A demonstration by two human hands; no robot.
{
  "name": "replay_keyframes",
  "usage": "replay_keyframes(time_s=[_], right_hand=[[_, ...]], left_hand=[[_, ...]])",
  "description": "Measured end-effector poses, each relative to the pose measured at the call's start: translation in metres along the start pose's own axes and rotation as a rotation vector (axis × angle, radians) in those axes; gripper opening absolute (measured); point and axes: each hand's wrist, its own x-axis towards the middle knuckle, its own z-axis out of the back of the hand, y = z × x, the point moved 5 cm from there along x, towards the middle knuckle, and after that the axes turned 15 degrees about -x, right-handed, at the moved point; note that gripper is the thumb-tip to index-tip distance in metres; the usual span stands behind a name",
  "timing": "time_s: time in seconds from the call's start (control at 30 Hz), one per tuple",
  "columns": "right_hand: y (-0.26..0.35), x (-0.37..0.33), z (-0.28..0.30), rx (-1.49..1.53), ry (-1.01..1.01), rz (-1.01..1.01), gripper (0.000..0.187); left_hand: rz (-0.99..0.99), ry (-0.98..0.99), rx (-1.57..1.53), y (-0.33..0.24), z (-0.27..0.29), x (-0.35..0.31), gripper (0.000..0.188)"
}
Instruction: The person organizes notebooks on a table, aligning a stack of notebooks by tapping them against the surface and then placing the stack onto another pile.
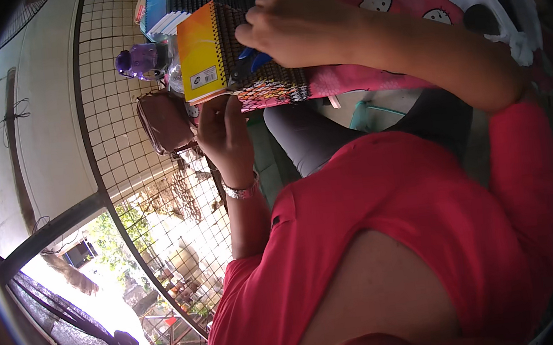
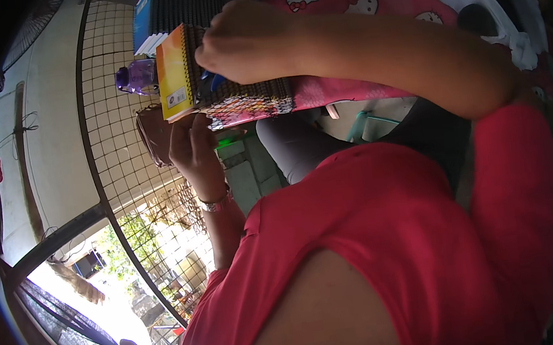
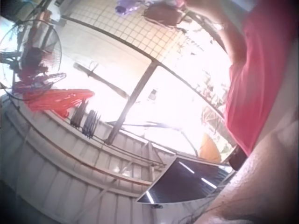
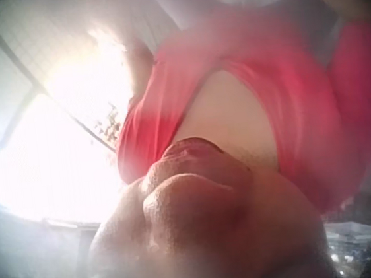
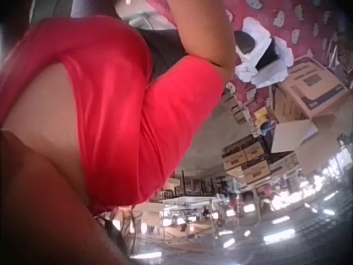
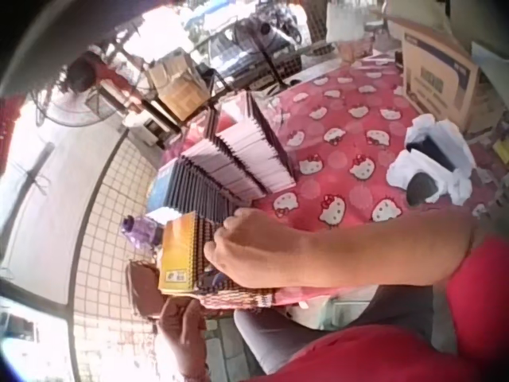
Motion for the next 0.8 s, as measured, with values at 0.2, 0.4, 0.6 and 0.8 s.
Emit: replay_keyframes(time_s=[0.2,0.4,0.6,0.8], right_hand=[[-0.003,-0.019,-0.005,-0.097,-0.180,0.014,0.013],[0.009,-0.007,-0.008,-0.134,-0.154,0.064,0.010],[0.008,-0.007,-0.013,-0.046,0.140,-0.008,0.012],[-0.004,-0.021,-0.017,-0.119,-0.313,0.026,0.012]], left_hand=[[0.000,0.186,-0.240,0.022,0.002,-0.009,0.014],[0.267,0.173,-0.312,0.027,0.001,-0.006,0.012],[0.295,0.031,-0.370,0.022,-0.009,-0.008,0.006],[0.087,0.160,-0.289,0.048,0.004,-0.014,0.017]])
